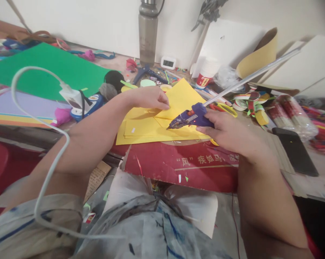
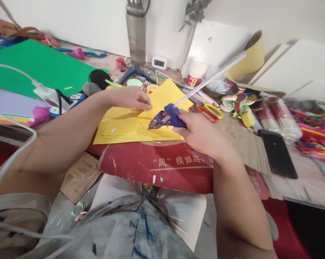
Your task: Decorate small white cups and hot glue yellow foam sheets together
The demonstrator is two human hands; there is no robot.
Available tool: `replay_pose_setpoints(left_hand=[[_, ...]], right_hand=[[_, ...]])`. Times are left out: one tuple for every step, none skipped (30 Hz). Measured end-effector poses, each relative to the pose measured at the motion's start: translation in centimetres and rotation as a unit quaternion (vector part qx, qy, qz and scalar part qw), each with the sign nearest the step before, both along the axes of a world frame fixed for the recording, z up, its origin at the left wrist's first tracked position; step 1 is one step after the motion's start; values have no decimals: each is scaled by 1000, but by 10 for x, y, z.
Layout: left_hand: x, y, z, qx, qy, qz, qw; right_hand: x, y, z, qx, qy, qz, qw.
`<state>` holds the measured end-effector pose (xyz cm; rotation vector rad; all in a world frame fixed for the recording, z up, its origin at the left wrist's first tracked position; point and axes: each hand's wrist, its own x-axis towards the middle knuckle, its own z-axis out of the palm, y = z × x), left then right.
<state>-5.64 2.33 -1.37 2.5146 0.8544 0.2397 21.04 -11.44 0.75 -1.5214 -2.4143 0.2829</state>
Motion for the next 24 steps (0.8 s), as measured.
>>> replay_pose_setpoints(left_hand=[[0, 0, 0, -3, 2, 0, 1000], [0, 0, 0, -6, 3, 0, 1000], [0, 0, 0, -10, 3, 1, 1000], [0, 0, 0, -15, 0, 2, 1000], [0, 0, 0, -20, -5, 4, 1000], [0, 0, -1, -24, -11, 8, 1000], [1, 0, -2, -27, -16, 13, 999], [1, 1, -3, -28, -19, 17, 999], [1, 1, -4, -26, -19, 22, 999], [2, 0, -5, -21, -17, 25, 999], [2, 0, -5, -13, -15, 27, 999], [3, -1, -6, -5, -12, 25, 1000], [4, -2, -7, 5, -13, 19, 1000], [5, -3, -8, 13, -16, 9, 1000], [7, -5, -9, 19, -19, -7, 1000], [8, -6, -9, 21, -22, -26, 999], [9, -7, -10, 20, -24, -43, 999], [11, -8, -11, 14, -24, -59, 998], [12, -9, -12, 8, -22, -70, 997], [13, -10, -13, 2, -18, -78, 997], [14, -10, -14, -1, -14, -83, 996], [15, -11, -15, -2, -10, -86, 996], [16, -10, -16, -1, -6, -89, 996], [16, -10, -16, 1, -2, -91, 996]], right_hand=[[0, 0, 0, -1, 1, -4, 1000], [0, 1, 1, -1, 3, -11, 1000], [2, 1, 2, -1, 7, -19, 1000], [4, 1, 4, -3, 14, -30, 999], [7, 2, 6, -6, 23, -41, 999], [11, 2, 8, -15, 35, -50, 998], [16, 2, 10, -27, 50, -57, 997], [21, 3, 11, -41, 70, -60, 995], [27, 4, 12, -56, 95, -61, 992], [32, 5, 12, -67, 126, -60, 988], [37, 6, 12, -78, 157, -57, 983], [41, 7, 11, -86, 187, -53, 977], [43, 8, 10, -92, 212, -50, 972], [45, 9, 9, -96, 232, -48, 967], [45, 9, 8, -98, 250, -47, 962], [45, 10, 6, -100, 267, -49, 957], [44, 10, 5, -99, 289, -55, 951], [43, 10, 4, -102, 312, -61, 943], [43, 9, 3, -103, 339, -67, 933], [44, 8, 1, -98, 367, -73, 922], [46, 7, 0, -88, 396, -81, 910], [49, 6, -2, -69, 424, -91, 898], [54, 4, -5, -47, 448, -106, 886], [60, 2, -7, -23, 468, -127, 875]])
